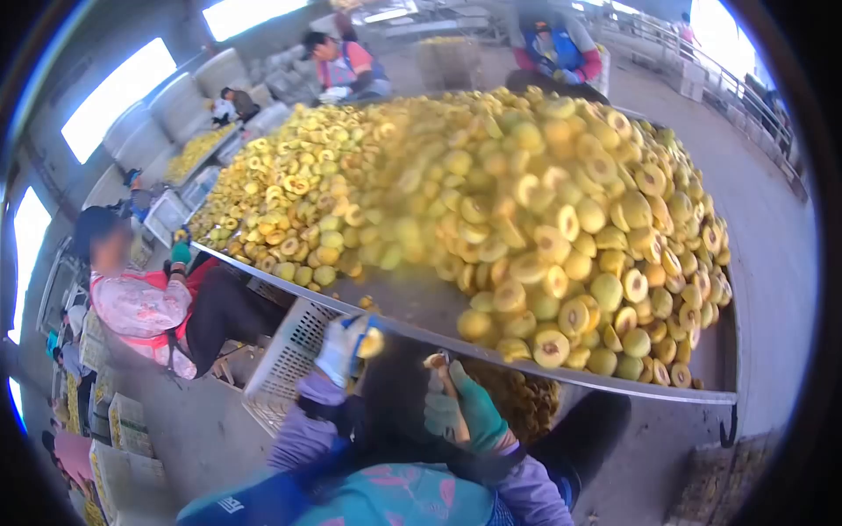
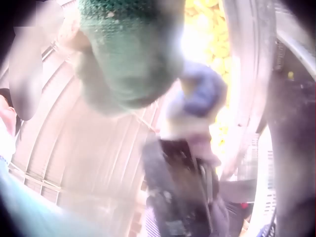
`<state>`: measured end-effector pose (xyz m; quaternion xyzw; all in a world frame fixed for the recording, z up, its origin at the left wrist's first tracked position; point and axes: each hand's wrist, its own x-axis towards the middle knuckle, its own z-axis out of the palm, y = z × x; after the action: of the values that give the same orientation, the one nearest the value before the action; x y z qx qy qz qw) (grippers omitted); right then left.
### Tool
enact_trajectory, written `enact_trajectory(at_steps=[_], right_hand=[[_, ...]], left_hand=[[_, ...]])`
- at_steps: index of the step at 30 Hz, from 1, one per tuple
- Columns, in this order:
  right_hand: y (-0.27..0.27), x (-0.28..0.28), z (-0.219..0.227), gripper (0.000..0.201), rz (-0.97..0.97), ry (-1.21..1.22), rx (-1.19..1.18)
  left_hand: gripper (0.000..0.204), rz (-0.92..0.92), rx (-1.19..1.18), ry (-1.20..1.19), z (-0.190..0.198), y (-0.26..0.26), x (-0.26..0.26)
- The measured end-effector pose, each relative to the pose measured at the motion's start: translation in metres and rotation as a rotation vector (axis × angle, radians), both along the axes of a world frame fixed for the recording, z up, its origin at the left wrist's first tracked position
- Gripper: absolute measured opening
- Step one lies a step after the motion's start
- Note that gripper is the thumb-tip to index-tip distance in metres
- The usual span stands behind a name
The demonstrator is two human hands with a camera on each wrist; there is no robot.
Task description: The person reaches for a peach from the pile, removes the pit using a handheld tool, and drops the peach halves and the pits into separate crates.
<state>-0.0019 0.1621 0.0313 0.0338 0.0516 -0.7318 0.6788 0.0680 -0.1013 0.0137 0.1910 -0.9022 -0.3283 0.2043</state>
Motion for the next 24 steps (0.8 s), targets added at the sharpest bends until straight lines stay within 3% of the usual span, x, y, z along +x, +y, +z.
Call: enact_trajectory(at_steps=[1, 3, 5, 7, 8, 9, 11, 13, 15, 17, 21, 24], right_hand=[[0.012, -0.011, -0.008, 0.032, -0.053, -0.038, 0.136], [0.029, -0.030, 0.002, 0.031, -0.198, 0.206, 0.282], [0.039, -0.054, 0.041, 0.031, -0.309, 0.472, 0.382], [0.041, -0.097, 0.096, 0.030, -0.378, 1.076, 0.737], [0.036, -0.127, 0.105, 0.031, -0.513, 1.241, 0.813], [0.032, -0.160, 0.109, 0.032, -0.649, 1.403, 0.885], [0.017, -0.230, 0.108, 0.029, -0.969, 1.573, 0.893], [0.001, -0.274, 0.127, 0.026, -1.044, 1.972, 1.293], [-0.017, -0.321, 0.112, 0.033, -1.156, 2.165, 1.364], [-0.031, -0.357, 0.100, 0.033, -1.005, 2.187, 1.446], [-0.052, -0.363, 0.095, 0.035, -0.632, 2.439, 1.549], [-0.063, -0.369, 0.082, 0.037, -0.638, 2.434, 1.556]], left_hand=[[0.025, 0.157, 0.110, -0.103, -0.023, -0.041, 0.006], [0.029, 0.250, -0.332, -0.319, -0.003, -0.089, -0.002], [0.032, 0.153, -0.252, -0.193, 0.048, -0.080, -0.042], [0.035, 0.034, -0.333, -0.176, 0.104, -0.047, -0.096], [0.037, -0.093, -0.399, -0.136, 0.122, -0.038, -0.127], [0.039, -0.219, -0.466, -0.095, 0.135, -0.031, -0.160], [0.044, -0.155, -0.430, -0.025, 0.145, -0.012, -0.233], [0.050, -0.255, -0.486, 0.136, 0.150, 0.006, -0.303], [0.058, -0.261, -0.513, 0.124, 0.164, 0.034, -0.360], [0.068, -0.308, -0.543, -0.001, 0.174, 0.054, -0.402], [0.074, -0.333, -0.421, -0.222, 0.141, 0.057, -0.440], [0.072, -0.361, -0.425, -0.176, 0.121, 0.034, -0.437]])
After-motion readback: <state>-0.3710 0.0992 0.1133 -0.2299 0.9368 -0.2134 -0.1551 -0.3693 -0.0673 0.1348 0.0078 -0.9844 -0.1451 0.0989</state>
